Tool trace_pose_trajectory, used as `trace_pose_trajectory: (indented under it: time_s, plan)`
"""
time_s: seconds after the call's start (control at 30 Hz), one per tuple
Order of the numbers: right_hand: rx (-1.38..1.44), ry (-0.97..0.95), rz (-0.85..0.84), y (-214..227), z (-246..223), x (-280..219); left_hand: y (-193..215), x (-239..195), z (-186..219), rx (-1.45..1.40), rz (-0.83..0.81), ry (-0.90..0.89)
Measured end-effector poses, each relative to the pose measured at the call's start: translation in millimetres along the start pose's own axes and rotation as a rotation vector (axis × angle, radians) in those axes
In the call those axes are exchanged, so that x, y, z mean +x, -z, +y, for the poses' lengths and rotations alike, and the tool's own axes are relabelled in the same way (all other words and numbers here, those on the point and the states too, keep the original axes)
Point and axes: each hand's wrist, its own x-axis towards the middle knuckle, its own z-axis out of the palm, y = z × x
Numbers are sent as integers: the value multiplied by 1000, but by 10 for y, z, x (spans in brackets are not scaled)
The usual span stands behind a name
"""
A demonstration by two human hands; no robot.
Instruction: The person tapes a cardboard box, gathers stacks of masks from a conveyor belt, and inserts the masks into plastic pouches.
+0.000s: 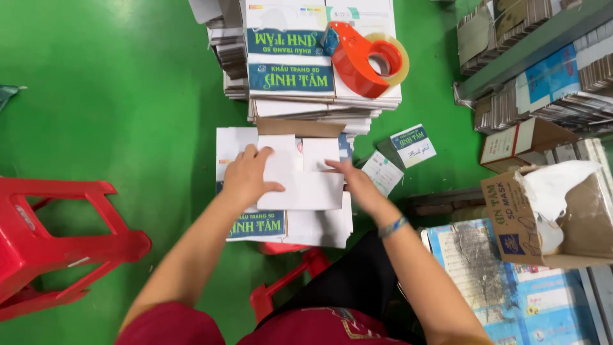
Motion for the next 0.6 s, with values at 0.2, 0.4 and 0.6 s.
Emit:
trace_pose_trajectory:
  time_s: [0.2, 0.4, 0.6]
  plan:
    - [-1197, 1012, 687, -437, -839, 51, -292, -192, 41, -166, 499, 86]
    - [-1476, 622, 254, -474, -361, 310, -967, 51, -133, -527, 774, -62]
    - [-1261, 549, 271, -300, -430, 282, -886, 46, -31, -445, 772, -100]
